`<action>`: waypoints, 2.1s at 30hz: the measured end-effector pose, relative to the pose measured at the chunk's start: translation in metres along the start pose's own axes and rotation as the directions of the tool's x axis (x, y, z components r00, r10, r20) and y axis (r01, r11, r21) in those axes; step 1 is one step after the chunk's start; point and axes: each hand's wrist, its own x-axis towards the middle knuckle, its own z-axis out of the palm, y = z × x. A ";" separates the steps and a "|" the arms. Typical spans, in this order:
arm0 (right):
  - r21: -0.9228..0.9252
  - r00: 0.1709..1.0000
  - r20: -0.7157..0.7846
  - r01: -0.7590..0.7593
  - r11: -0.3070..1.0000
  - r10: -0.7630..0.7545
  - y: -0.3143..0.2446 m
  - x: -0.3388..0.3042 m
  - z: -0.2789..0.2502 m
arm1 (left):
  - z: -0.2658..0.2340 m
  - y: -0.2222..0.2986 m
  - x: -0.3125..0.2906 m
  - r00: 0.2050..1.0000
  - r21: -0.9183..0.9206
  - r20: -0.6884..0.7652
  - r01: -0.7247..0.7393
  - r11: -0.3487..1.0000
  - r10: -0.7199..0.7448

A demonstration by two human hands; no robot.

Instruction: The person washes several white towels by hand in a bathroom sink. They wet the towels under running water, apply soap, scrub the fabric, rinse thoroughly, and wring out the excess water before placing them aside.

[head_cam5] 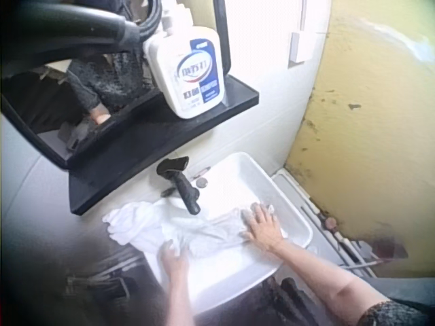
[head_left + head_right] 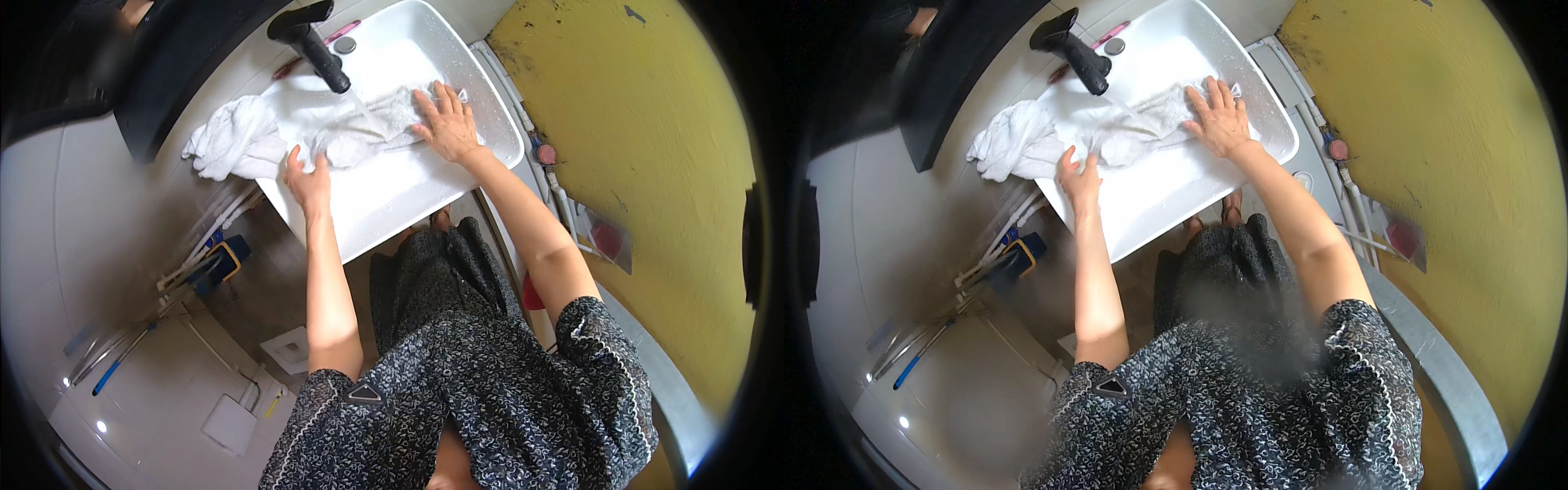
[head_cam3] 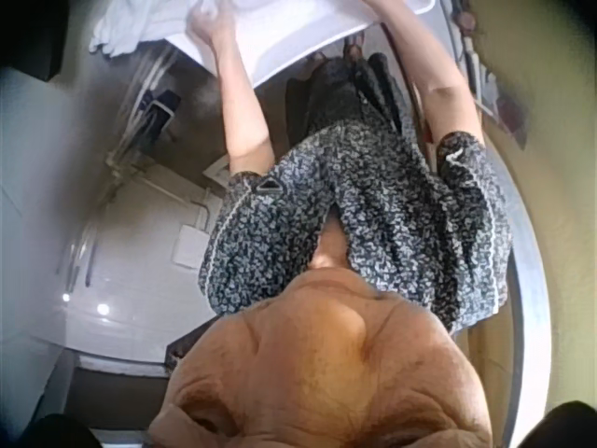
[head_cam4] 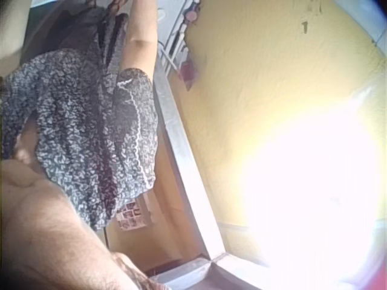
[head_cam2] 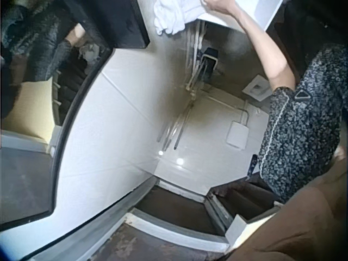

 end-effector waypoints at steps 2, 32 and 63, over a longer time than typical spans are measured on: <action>-0.227 0.999 0.053 0.010 0.974 0.002 -0.019 -0.005 0.016 | 0.012 -0.002 -0.001 0.998 0.283 0.003 -0.059 0.957 0.061; 0.596 0.989 -0.031 -0.096 0.797 0.142 -0.091 0.023 -0.031 | 0.055 0.065 -0.014 0.896 -0.882 0.431 0.444 0.159 -0.108; 0.420 0.981 0.183 -0.140 0.897 0.067 0.002 0.034 0.010 | 0.000 0.003 -0.007 0.792 0.461 0.554 -0.548 0.699 0.256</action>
